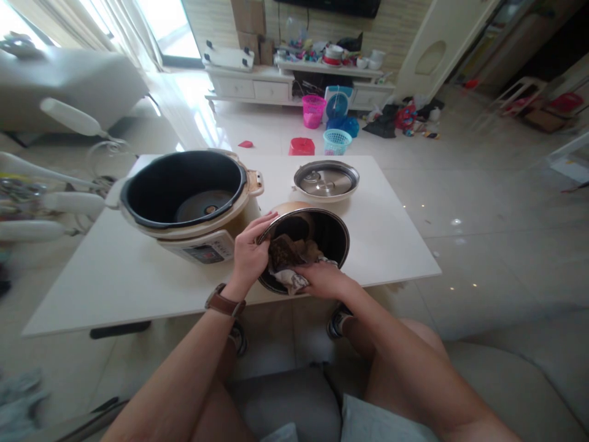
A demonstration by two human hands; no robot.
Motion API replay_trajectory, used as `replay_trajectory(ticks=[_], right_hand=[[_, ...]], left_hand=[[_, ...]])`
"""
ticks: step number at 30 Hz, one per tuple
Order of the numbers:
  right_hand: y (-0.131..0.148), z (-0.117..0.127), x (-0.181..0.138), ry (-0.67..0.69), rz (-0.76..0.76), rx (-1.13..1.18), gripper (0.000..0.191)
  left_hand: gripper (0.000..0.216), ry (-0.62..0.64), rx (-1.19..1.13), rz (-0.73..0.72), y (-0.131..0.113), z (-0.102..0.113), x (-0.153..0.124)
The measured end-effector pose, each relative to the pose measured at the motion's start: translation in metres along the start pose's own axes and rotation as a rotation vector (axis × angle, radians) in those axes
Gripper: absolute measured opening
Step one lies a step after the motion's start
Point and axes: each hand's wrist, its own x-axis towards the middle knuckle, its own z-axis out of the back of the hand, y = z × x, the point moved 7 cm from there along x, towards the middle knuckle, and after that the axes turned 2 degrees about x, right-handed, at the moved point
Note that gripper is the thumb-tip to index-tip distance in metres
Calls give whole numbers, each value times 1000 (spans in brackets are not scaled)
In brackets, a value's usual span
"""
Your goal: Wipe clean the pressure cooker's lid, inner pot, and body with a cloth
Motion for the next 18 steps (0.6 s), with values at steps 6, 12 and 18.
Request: replay_trajectory(ticks=[6, 12, 18], right_hand=[[7, 3, 10, -150, -126, 207, 49], [15, 2, 27, -355, -146, 526, 49], [8, 1, 35, -322, -101, 444, 59]], left_hand=[[43, -95, -17, 68, 12, -10, -5], [41, -164, -43, 124, 23, -15, -7], [39, -146, -27, 108, 20, -14, -6]])
